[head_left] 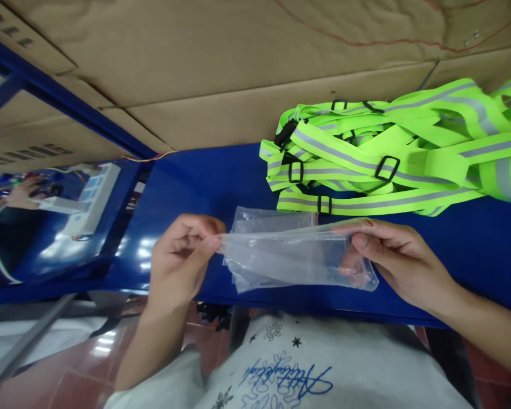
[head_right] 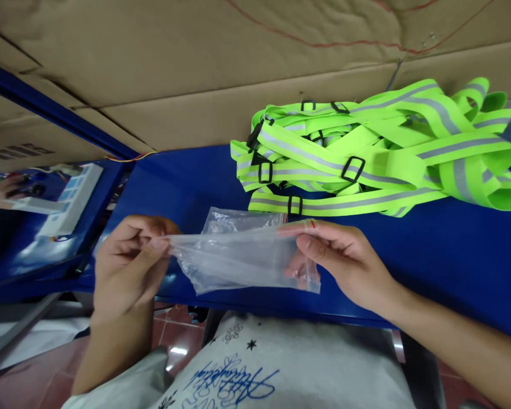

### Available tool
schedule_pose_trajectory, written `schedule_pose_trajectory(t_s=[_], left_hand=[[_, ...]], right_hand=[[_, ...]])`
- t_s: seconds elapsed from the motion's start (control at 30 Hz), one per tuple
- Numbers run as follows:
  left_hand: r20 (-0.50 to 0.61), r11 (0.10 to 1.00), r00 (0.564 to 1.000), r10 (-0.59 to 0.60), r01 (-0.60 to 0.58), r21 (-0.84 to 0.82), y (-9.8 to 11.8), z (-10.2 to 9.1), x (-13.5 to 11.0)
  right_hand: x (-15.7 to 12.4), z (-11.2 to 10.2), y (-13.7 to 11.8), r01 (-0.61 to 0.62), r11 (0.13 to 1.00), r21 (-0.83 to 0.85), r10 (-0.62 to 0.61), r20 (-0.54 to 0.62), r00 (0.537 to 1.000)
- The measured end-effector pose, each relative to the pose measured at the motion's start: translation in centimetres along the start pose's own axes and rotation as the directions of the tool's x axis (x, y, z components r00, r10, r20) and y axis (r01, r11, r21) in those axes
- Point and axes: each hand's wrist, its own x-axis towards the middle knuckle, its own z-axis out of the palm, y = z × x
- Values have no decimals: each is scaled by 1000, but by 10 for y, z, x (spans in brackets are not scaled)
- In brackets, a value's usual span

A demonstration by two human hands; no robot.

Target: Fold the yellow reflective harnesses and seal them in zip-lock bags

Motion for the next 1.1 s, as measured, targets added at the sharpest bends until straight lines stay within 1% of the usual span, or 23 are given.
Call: schedule_pose_trajectory(t_s=[0.1,0.17,0.2,0.23,0.3,0.33,0.37,0.4,0.43,0.47,0.5,0.53,0.6,0.67,0.7,0.73,0.8,0.83,0.87,0.93,1.0,1.03,1.1], left_hand=[[-30,990,992,-125,122,-72,2,0,4],[-61,979,978,-198,194,-66,0,-5,7],[-81,974,971,-226,223,-48,-3,-9,9],[-101,970,965,-242,240,-27,-7,-13,11],[-145,969,960,-242,247,20,-16,-20,14],[-164,970,959,-230,239,39,-21,-23,15],[-174,970,959,-224,237,61,-25,-25,17],[-175,967,959,-223,241,88,-30,-26,18],[-169,962,960,-224,246,121,-34,-27,19],[-161,955,962,-223,248,160,-37,-26,20],[-152,949,965,-212,241,205,-40,-26,20],[-145,941,971,-189,221,256,-42,-25,20],[-130,916,984,-119,160,368,-43,-23,19],[-105,856,994,-41,89,509,-40,-19,16],[-85,801,996,11,43,598,-36,-16,14],[-53,724,996,76,-19,690,-32,-13,11],[48,530,976,213,-156,833,-21,-1,5],[119,442,958,260,-228,868,-16,6,1],[198,378,939,282,-298,877,-13,14,-1],[355,318,903,240,-419,850,-12,29,-5],[480,290,869,121,-493,820,-20,40,-6],[516,281,855,52,-508,814,-26,44,-6],[538,270,841,-62,-505,820,-39,48,-6]], right_hand=[[3,0,-2,-85,984,155,76,64,995],[6,1,-5,-124,972,199,109,88,990],[7,3,-5,-127,974,189,111,91,990],[7,4,-5,-121,980,158,107,93,990],[5,7,-2,-78,996,31,75,89,993],[4,8,0,-23,998,-65,28,76,997],[2,10,4,59,980,-190,-50,49,998],[0,11,7,154,927,-341,-156,22,987],[-2,11,9,248,829,-501,-280,13,960],[-3,12,11,324,694,-643,-396,35,918],[-4,13,12,381,544,-748,-483,92,871],[-4,14,13,434,400,-807,-535,179,826],[-3,16,15,547,170,-820,-553,380,741],[-2,18,18,628,5,-778,-510,538,671],[-1,19,22,644,-55,-763,-475,588,655],[0,20,25,645,-100,-757,-441,615,654],[1,21,34,631,-153,-761,-385,634,671],[1,21,37,626,-167,-762,-366,637,678],[2,20,40,621,-174,-764,-353,637,685],[2,19,44,614,-179,-769,-334,634,697],[3,18,46,600,-179,-780,-313,623,717],[4,17,47,589,-178,-788,-300,614,730],[5,16,50,573,-169,-802,-269,597,756]])
